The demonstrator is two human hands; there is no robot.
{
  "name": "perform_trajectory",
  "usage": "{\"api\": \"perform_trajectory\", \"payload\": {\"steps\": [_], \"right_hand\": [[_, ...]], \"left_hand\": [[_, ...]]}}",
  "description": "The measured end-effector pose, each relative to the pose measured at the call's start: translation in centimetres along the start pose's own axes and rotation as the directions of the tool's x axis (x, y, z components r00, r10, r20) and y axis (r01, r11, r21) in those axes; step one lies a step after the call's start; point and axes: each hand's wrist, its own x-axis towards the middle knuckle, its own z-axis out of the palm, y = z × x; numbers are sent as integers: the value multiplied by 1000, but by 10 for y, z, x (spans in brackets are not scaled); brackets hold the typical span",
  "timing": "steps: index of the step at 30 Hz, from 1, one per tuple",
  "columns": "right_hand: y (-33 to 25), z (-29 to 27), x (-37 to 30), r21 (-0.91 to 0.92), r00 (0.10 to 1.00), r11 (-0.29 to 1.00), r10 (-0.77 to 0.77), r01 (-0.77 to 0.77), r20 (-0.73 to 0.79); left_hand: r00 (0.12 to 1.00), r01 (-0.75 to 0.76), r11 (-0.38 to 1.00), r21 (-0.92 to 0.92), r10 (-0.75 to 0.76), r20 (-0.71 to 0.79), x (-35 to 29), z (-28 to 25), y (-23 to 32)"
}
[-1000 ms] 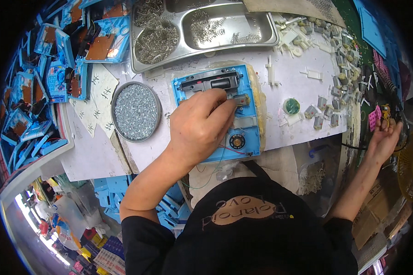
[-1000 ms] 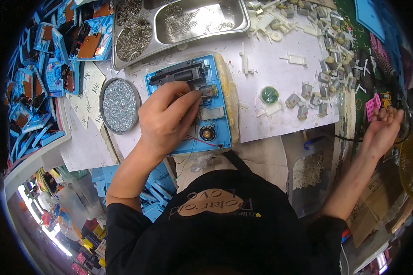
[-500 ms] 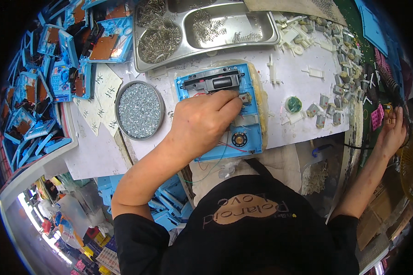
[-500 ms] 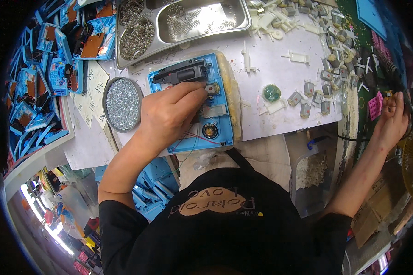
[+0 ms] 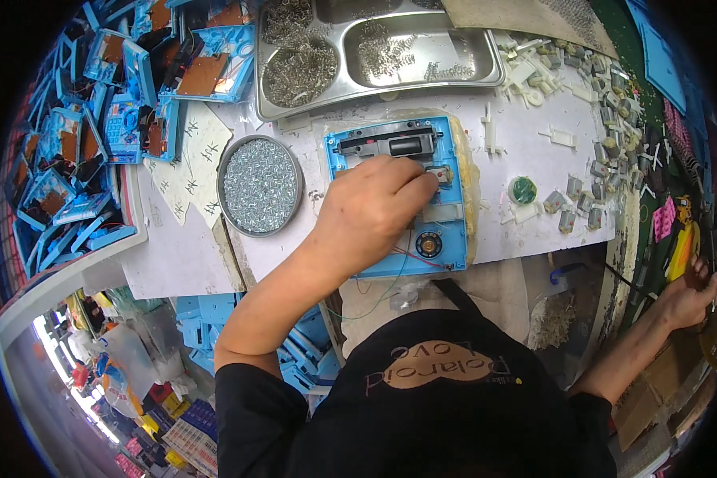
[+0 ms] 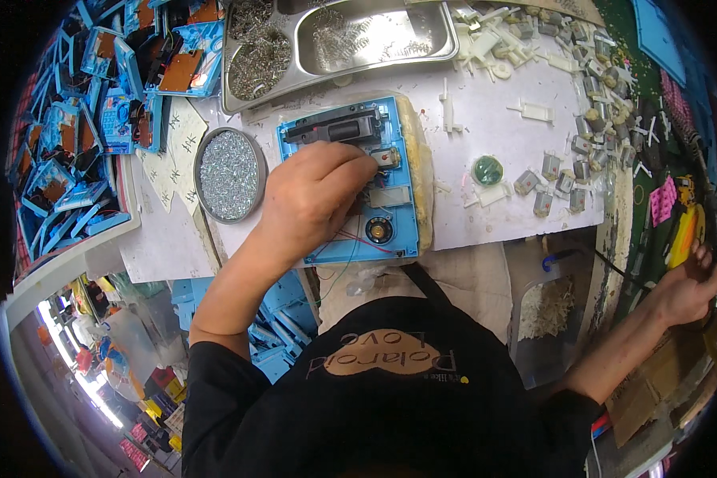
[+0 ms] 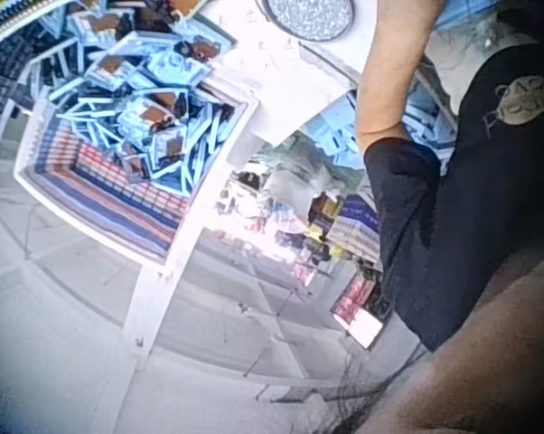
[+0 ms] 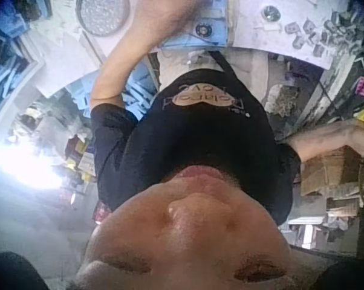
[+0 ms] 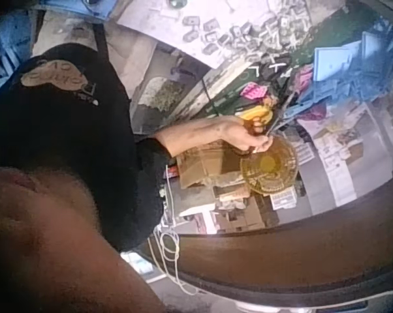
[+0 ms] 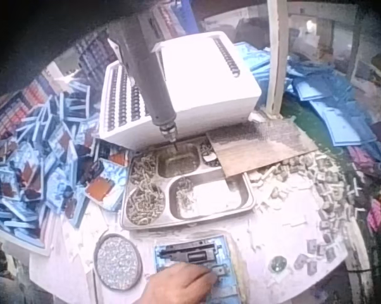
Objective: Assemble the internal components and housing of a blue electronic toy device, including soldering wires and using an electric screwdriver.
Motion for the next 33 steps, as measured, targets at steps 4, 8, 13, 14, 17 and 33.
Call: {"api": "perform_trajectory", "payload": {"steps": [4, 8, 13, 14, 17, 33], "right_hand": [[-23, 32, -21, -62, 998, 997, 35, -38, -46], [-44, 68, -43, -76, 995, 996, 38, -45, -89], [-37, 111, -91, 122, 984, 982, 129, -144, 120], [-34, 137, -109, 143, 975, 969, 185, -201, 120], [-48, 192, -145, -23, 894, 963, 257, -268, 367], [-60, 243, -170, 96, 496, 991, -128, 91, 859]], "left_hand": [[997, 23, 997, -67, -28, -72, -2, 1, -2], [981, 110, 992, -57, -118, -154, -2, 5, 6], [983, 70, 998, -2, -69, -169, 5, 12, 8], [985, 70, 997, 23, -66, -162, 4, 15, 10], [987, 68, 996, 50, -60, -147, 4, 17, 9], [987, 93, 992, 81, -102, 125, 20, -1, 17]]}}
